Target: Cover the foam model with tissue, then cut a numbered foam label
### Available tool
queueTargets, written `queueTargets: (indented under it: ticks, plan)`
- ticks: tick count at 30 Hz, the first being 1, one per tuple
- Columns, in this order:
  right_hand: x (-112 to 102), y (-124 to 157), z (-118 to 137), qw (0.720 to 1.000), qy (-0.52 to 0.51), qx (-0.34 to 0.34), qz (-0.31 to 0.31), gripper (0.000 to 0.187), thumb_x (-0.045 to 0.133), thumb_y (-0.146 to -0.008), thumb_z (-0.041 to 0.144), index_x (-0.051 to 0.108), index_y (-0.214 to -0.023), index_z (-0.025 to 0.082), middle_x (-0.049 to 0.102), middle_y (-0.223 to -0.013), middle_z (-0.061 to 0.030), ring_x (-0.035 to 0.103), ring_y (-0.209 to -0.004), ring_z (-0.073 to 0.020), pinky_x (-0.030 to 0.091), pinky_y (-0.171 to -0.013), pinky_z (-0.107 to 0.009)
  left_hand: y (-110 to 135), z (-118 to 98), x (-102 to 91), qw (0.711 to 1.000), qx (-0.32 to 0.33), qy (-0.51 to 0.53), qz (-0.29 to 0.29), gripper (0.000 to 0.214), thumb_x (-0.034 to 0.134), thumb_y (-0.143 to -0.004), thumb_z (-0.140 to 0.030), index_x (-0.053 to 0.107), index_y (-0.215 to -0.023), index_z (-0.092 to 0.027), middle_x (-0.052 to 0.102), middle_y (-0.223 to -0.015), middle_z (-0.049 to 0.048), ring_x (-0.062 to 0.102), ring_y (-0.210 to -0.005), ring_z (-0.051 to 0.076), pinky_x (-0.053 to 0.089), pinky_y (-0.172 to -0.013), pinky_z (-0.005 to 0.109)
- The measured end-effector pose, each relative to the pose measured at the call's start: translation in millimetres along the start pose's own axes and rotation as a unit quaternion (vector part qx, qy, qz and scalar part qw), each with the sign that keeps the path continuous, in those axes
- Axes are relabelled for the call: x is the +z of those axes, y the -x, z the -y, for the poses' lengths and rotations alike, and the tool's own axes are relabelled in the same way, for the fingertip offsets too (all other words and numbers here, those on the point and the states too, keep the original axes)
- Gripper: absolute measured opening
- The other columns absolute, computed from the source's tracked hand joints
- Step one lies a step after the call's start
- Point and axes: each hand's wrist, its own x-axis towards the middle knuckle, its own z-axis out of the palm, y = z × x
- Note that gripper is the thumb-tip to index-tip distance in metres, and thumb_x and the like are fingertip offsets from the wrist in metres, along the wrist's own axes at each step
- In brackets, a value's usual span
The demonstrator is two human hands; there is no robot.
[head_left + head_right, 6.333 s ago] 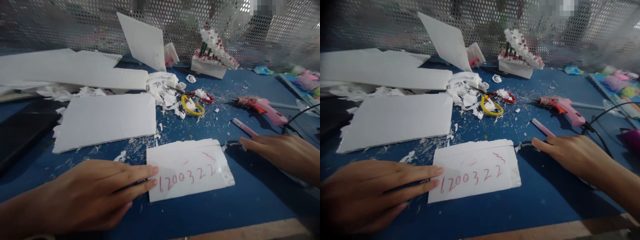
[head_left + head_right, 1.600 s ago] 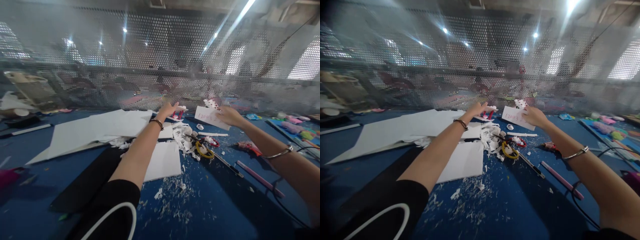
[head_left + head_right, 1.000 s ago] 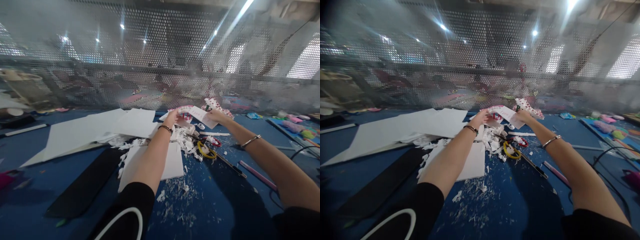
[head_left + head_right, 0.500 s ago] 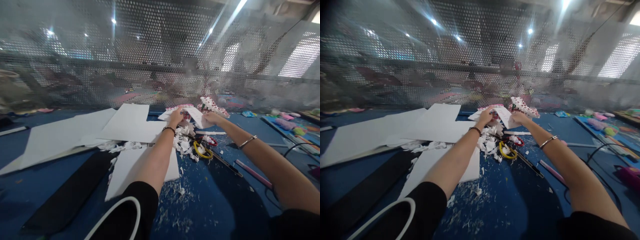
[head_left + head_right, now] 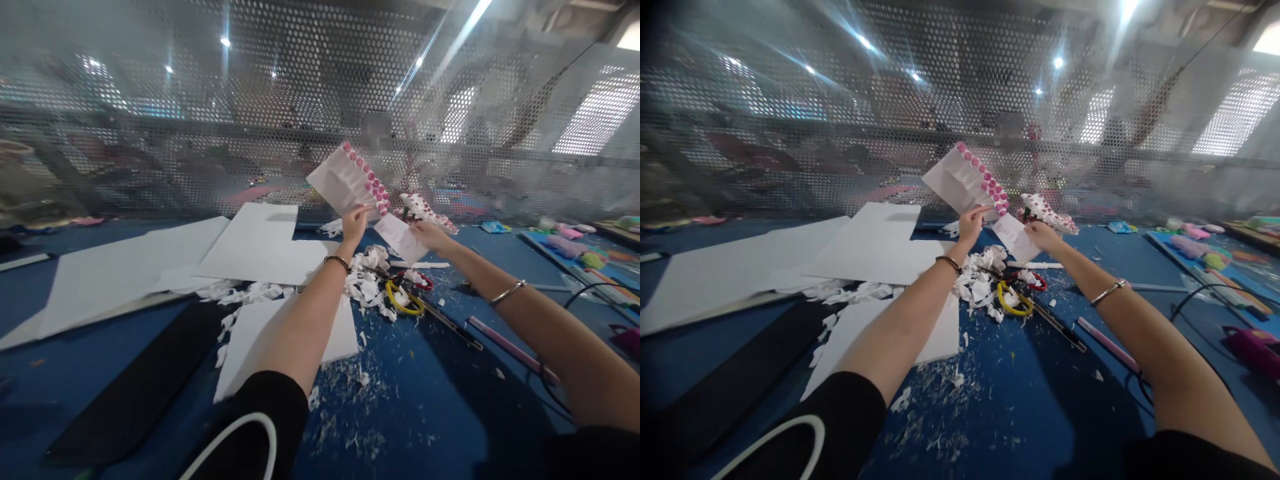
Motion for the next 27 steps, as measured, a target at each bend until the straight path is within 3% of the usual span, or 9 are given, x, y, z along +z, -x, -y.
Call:
queueTargets:
  ticks: [3,10,17,24,27]
  plan:
    - [6,1,-3,0.999,-0.032,-0.011,-0.008,0.032,0.055,-0.094,0.038,0.059,-0.117,0.016,0.062,-0.114,-0.0075,0.063,-0.097,-0.0184,0.054,-0.083,-0.038,-3,1,4.5,0.997,-0.008,0.075,-0.027,0.032,0.046,-0.093,-0.018,0.069,-0.114,-0.018,0.071,-0.112,0.0055,0.067,-0.096,0.016,0.056,-0.085,0.027]
    - [15,-7,-5,0.997,-0.058,-0.029,-0.032,0.034,0.056,-0.093,0.038,0.058,-0.120,0.016,0.061,-0.118,-0.0084,0.062,-0.100,-0.0186,0.054,-0.085,-0.040,-7,2,5.2,0.982,-0.050,0.181,-0.021,0.025,0.059,-0.094,-0.030,0.062,-0.112,-0.013,0.065,-0.112,0.0084,0.066,-0.094,0.018,0.057,-0.082,0.038]
    - [14,-21,-12,0.995,-0.021,-0.036,-0.090,0.030,0.053,-0.095,0.038,0.060,-0.112,0.015,0.064,-0.107,-0.0064,0.063,-0.092,-0.0160,0.054,-0.082,-0.036,-7,3,4.0,0.973,-0.082,0.215,-0.006,0.027,0.059,-0.094,-0.032,0.061,-0.113,-0.013,0.065,-0.109,0.0077,0.065,-0.091,0.018,0.057,-0.079,0.037]
    - [17,-22,-15,0.993,0.017,-0.067,-0.100,0.028,0.056,-0.093,0.038,0.062,-0.107,0.014,0.065,-0.103,-0.0054,0.063,-0.090,-0.0156,0.054,-0.080,-0.036,-3,2,4.4,0.969,-0.085,0.233,0.002,0.021,0.057,-0.094,-0.024,0.065,-0.110,-0.013,0.071,-0.098,0.0063,0.068,-0.083,0.012,0.057,-0.083,0.028]
    - [17,-21,-13,0.992,0.027,-0.070,-0.104,0.026,0.056,-0.093,0.037,0.063,-0.102,0.013,0.065,-0.097,-0.0041,0.063,-0.085,-0.0145,0.053,-0.078,-0.034,-3,2,4.2,0.968,-0.086,0.236,0.007,0.024,0.059,-0.093,-0.025,0.064,-0.114,-0.012,0.070,-0.103,0.0075,0.069,-0.084,0.014,0.058,-0.080,0.031]
